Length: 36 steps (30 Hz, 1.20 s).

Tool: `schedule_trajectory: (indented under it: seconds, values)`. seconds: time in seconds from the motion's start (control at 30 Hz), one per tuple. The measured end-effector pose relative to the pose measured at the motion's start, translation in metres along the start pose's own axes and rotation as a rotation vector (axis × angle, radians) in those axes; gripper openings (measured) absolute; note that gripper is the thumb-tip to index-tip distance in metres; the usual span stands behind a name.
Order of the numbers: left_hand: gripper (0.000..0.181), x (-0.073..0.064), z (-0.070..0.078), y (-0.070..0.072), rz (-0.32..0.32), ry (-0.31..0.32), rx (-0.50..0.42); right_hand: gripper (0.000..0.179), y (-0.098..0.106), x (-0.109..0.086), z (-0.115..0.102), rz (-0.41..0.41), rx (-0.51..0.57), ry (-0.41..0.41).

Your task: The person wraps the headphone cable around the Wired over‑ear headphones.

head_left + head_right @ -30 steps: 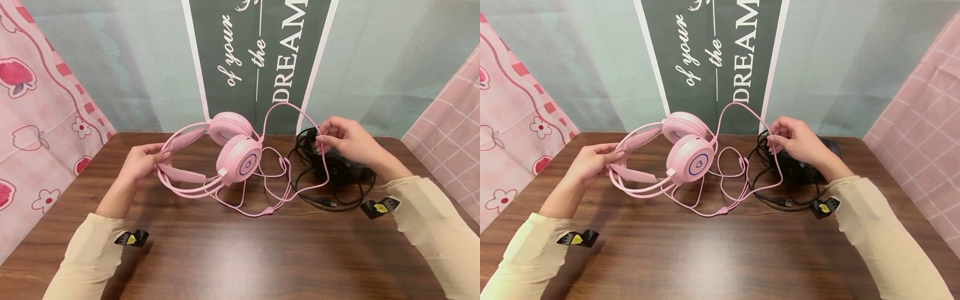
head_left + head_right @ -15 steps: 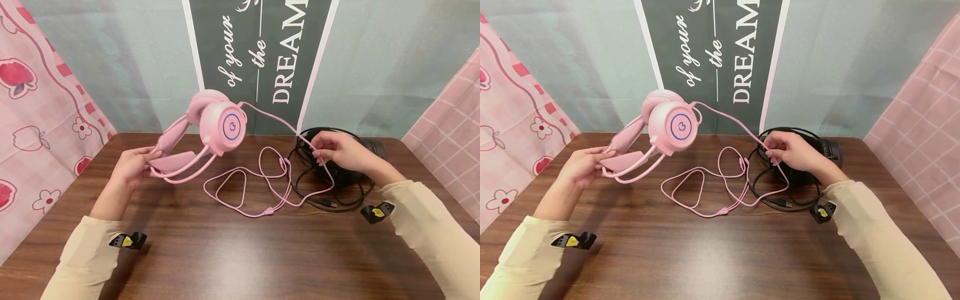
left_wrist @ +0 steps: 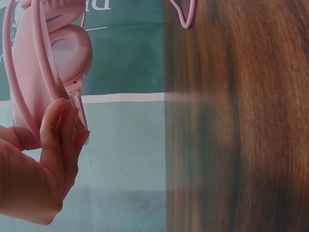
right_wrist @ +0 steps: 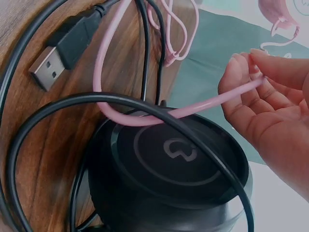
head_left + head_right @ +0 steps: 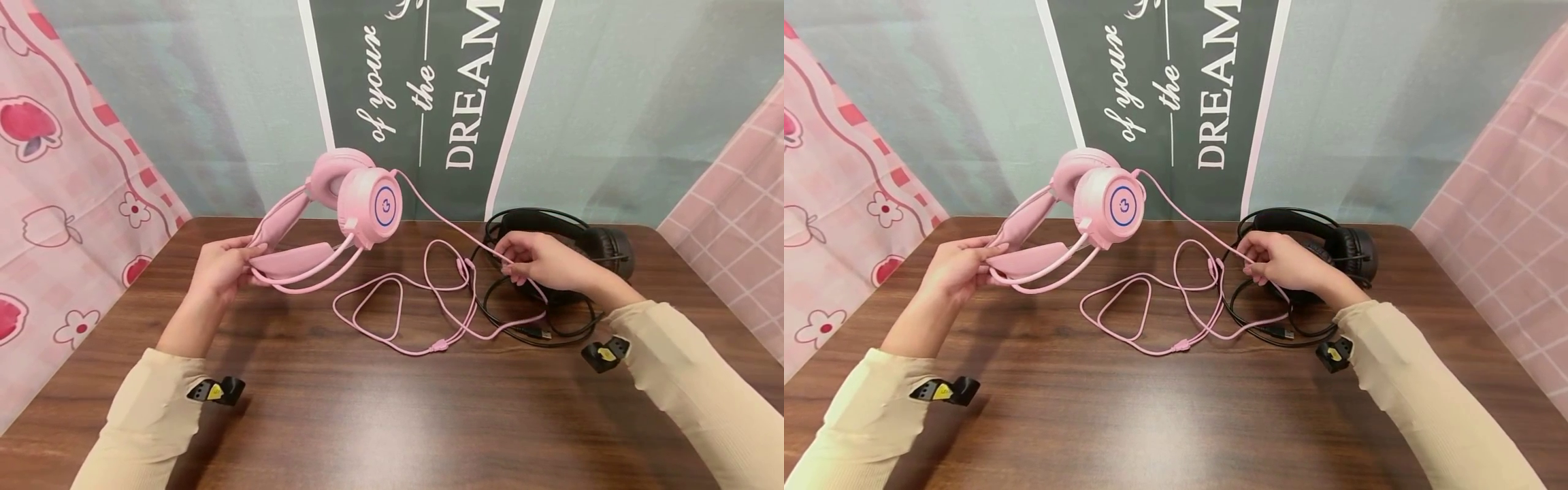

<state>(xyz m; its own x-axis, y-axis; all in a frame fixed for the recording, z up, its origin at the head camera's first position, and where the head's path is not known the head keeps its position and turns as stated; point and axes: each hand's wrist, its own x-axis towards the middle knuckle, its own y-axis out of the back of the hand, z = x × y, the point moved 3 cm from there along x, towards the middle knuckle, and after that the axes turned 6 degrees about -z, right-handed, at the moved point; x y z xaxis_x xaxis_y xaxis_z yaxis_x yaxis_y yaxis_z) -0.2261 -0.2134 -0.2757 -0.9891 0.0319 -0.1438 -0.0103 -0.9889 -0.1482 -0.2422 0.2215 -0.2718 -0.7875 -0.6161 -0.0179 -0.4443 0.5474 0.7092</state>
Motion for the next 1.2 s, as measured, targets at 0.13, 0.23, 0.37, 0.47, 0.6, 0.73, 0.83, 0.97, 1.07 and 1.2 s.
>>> schedule_trajectory:
  seconds: [0.13, 0.23, 0.37, 0.47, 0.6, 0.73, 0.83, 0.97, 1.07, 1.2]
  values:
    - [0.053, -0.001, 0.001, -0.001, 0.022, -0.017, 0.002, 0.015, 0.0, -0.003, 0.006, 0.015, 0.028, -0.026]
    - [0.055, -0.001, 0.002, -0.001, 0.044, -0.024, 0.0, 0.015, 0.001, -0.007, 0.01, 0.016, 0.031, -0.046]
    - [0.057, -0.002, 0.003, 0.001, 0.063, -0.024, -0.007, 0.016, 0.002, -0.012, 0.014, -0.005, 0.029, -0.085]
    - [0.056, -0.001, 0.002, 0.005, 0.075, -0.023, -0.015, 0.015, 0.002, -0.014, 0.013, -0.018, 0.016, -0.089]
    - [0.052, 0.0, 0.003, 0.008, 0.09, -0.03, -0.026, 0.012, 0.003, -0.015, 0.011, -0.004, -0.03, -0.062]
    - [0.051, 0.001, 0.003, 0.007, 0.09, -0.031, -0.016, 0.012, 0.004, -0.013, 0.005, 0.051, -0.129, -0.037]
    - [0.052, 0.001, 0.004, 0.003, 0.086, -0.035, 0.021, 0.015, 0.003, -0.009, -0.001, 0.089, -0.227, 0.008]
    - [0.049, 0.002, 0.006, -0.005, 0.083, -0.062, 0.087, 0.019, -0.002, -0.002, -0.009, 0.101, -0.291, 0.14]
    - [0.045, 0.004, 0.007, -0.012, 0.09, -0.089, 0.137, 0.021, -0.007, 0.004, -0.015, 0.093, -0.292, 0.242]
    - [0.041, 0.007, 0.008, -0.023, 0.096, -0.113, 0.223, 0.022, -0.011, 0.01, -0.023, 0.07, -0.272, 0.304]
